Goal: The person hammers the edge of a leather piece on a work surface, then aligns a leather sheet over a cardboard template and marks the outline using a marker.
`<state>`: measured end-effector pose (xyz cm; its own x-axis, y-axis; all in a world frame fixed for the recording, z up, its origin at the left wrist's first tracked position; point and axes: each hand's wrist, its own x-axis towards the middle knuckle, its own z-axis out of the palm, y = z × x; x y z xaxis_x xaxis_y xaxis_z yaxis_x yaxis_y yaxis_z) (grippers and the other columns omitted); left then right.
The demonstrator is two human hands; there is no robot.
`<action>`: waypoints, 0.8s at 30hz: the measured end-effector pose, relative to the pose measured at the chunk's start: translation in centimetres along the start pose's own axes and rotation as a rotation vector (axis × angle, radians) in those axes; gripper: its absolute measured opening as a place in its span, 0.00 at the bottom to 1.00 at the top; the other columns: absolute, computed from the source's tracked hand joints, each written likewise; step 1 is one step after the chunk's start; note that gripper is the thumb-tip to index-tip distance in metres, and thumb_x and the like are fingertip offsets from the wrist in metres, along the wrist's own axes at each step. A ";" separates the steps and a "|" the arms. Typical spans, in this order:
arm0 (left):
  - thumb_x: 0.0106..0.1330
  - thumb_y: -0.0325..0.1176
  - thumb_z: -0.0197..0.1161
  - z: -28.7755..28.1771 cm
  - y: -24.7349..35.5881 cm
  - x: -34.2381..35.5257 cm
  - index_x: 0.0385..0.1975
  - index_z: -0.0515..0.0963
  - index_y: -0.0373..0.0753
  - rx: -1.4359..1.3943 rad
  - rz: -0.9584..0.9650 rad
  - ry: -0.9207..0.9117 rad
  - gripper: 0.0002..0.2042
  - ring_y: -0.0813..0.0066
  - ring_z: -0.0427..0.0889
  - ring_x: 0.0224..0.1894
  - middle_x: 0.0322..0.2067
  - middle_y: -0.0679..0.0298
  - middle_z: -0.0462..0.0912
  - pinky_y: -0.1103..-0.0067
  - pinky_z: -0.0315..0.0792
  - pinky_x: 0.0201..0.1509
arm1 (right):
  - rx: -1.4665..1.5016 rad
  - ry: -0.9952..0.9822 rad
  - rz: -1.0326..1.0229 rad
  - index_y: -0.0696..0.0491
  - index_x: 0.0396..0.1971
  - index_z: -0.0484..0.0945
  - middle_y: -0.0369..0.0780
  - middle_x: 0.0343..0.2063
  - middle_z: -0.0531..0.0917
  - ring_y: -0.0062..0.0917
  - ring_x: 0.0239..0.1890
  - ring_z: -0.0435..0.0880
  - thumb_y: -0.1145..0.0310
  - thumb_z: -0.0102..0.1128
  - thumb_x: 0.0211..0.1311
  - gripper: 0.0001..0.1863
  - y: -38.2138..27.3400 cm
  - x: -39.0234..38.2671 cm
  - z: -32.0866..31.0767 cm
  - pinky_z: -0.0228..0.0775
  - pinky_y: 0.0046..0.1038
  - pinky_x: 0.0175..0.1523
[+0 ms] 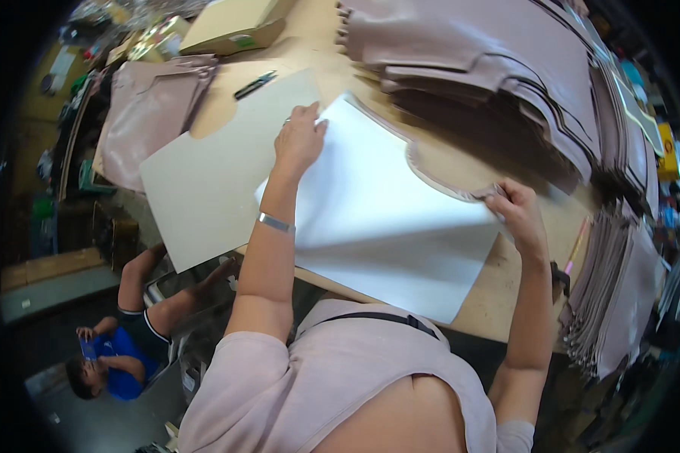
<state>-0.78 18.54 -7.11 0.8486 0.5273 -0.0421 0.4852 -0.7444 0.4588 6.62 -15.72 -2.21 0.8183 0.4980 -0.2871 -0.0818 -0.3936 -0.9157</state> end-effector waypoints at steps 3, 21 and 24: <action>0.63 0.39 0.51 -1.4 -6.0 1.6 0.52 0.69 0.44 0.198 -0.231 0.266 0.18 0.57 0.75 0.46 0.45 0.57 0.72 0.65 0.69 0.50 | -0.004 -0.015 -0.007 0.60 0.25 0.75 0.28 0.20 0.72 0.09 0.23 0.65 0.74 0.55 0.50 0.05 0.1 -0.1 0.1 0.56 0.15 0.28; 0.60 0.30 0.47 -3.4 -15.3 7.2 0.43 0.77 0.42 0.557 -0.177 0.090 0.15 0.52 0.79 0.41 0.38 0.50 0.80 0.65 0.72 0.46 | -0.033 -0.030 -0.040 0.59 0.23 0.74 0.28 0.19 0.70 0.10 0.23 0.64 0.74 0.55 0.49 0.04 -0.5 0.2 0.3 0.54 0.15 0.28; 0.61 0.32 0.51 -2.9 -10.8 5.4 0.38 0.79 0.36 0.148 -0.017 0.249 0.12 0.58 0.81 0.37 0.34 0.52 0.81 0.70 0.73 0.42 | -0.033 -0.033 -0.028 0.58 0.23 0.74 0.28 0.19 0.70 0.11 0.24 0.65 0.71 0.57 0.48 0.06 -1.0 -0.2 0.5 0.55 0.16 0.29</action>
<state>-2.06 30.61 -9.76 0.7713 0.6109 0.1785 0.5400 -0.7766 0.3245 6.27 -15.00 -1.39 0.8005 0.5346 -0.2710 -0.0398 -0.4039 -0.9140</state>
